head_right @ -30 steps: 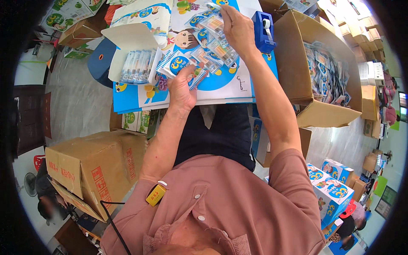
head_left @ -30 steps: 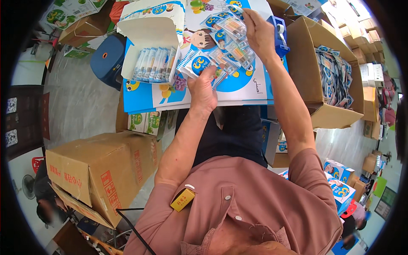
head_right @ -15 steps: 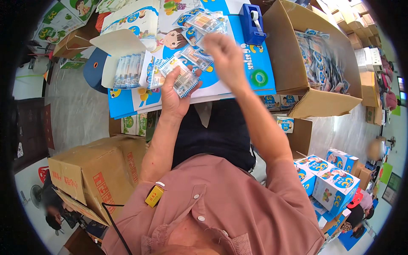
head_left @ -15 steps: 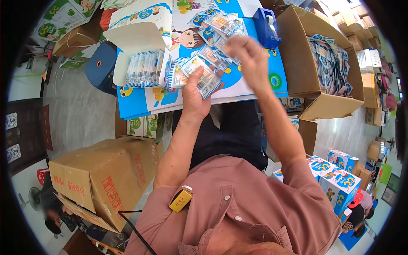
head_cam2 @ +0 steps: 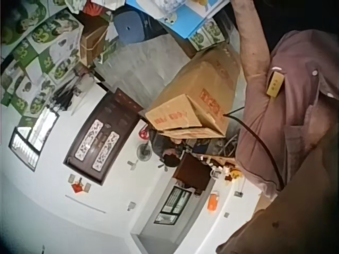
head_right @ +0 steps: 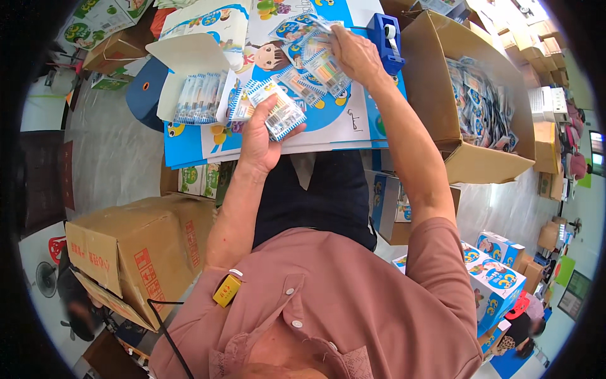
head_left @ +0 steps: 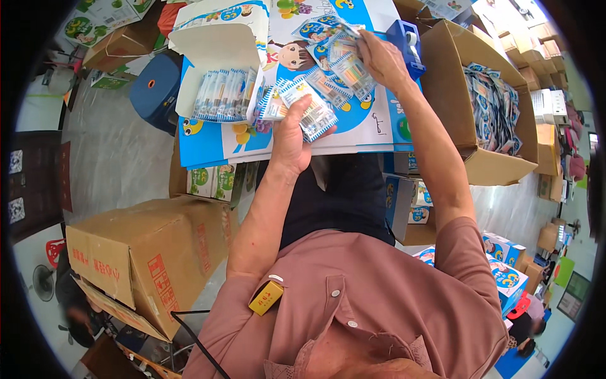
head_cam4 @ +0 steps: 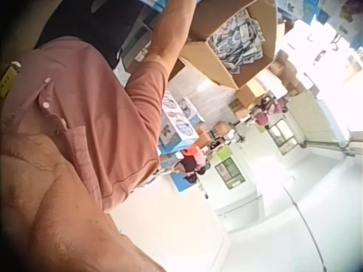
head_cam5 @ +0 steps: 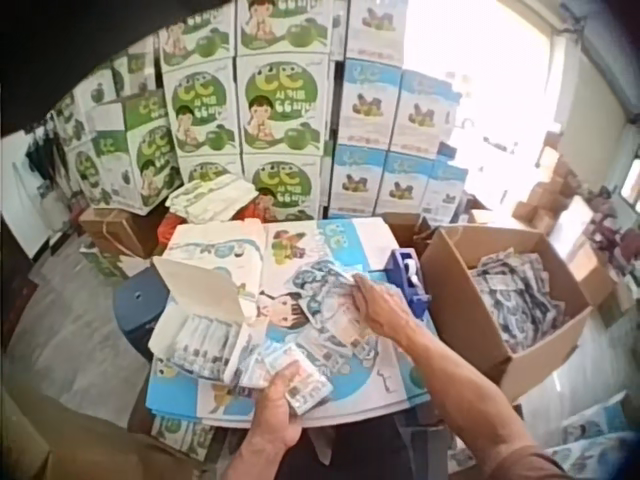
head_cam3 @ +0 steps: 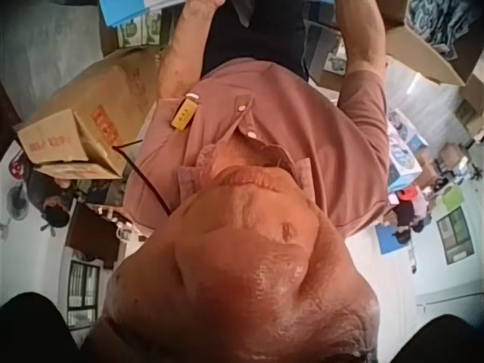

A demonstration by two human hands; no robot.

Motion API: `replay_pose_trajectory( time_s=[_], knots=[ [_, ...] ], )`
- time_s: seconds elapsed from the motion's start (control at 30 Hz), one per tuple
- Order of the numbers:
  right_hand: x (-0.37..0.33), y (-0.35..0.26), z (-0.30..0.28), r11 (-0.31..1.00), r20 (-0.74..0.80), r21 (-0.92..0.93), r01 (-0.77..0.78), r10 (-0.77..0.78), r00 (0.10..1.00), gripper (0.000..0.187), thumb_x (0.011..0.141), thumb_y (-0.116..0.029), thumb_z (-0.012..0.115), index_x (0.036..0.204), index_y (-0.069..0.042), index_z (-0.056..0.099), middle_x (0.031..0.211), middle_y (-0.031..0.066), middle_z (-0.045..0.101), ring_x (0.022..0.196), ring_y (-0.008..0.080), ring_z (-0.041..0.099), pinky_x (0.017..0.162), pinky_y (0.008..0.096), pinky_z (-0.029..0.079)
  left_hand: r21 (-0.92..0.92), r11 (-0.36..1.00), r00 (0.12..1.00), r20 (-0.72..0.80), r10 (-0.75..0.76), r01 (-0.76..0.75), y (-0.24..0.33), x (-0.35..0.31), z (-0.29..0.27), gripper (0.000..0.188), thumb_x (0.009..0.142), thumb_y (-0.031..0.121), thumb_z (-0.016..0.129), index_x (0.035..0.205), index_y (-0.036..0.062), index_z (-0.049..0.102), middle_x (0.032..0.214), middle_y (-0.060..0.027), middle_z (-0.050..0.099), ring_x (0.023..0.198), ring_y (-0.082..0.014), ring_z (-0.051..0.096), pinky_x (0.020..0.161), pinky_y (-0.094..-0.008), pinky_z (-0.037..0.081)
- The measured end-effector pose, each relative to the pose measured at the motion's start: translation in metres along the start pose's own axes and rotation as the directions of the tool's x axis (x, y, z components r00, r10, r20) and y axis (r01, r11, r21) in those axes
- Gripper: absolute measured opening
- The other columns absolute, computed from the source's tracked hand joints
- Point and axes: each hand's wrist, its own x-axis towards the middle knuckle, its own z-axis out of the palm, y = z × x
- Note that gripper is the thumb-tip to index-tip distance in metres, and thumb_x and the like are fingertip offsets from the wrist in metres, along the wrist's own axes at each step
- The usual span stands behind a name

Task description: Manual sorting and packing of small blue packets into cardboard boxes for distribution.

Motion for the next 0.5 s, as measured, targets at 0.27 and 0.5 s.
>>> replay_pose_trajectory(
  time_s=[0.27,0.5],
  knots=[
    [-0.060,-0.050,-0.034,0.853,-0.201,0.515,-0.081,0.212,0.956,0.032,0.103,-0.021,0.062,0.127,0.000,0.064,0.096,0.0222,0.075,0.094,0.0364,0.075,0.080,0.0358,0.057,0.045,0.985,0.985,0.039,0.167,-0.169,-0.016,0.014,0.018,0.048,0.099,0.034,0.070,0.136,0.0077,0.055,0.121,-0.0067,0.068,0.105,-0.0190,0.071,0.076,-0.0387,0.065],
    [-0.126,-0.110,0.002,0.907,-0.138,0.377,0.189,-0.147,0.979,0.037,0.099,-0.020,0.067,0.132,-0.004,0.066,0.128,0.0170,0.070,0.118,0.0322,0.068,0.098,0.0395,0.054,-0.114,0.962,0.966,0.050,0.253,-0.247,-0.030,0.007,0.009,0.041,0.102,0.030,0.068,0.133,0.0049,0.058,0.117,-0.0045,0.067,0.102,-0.0130,0.068,0.080,-0.0306,0.058]
  ],
)
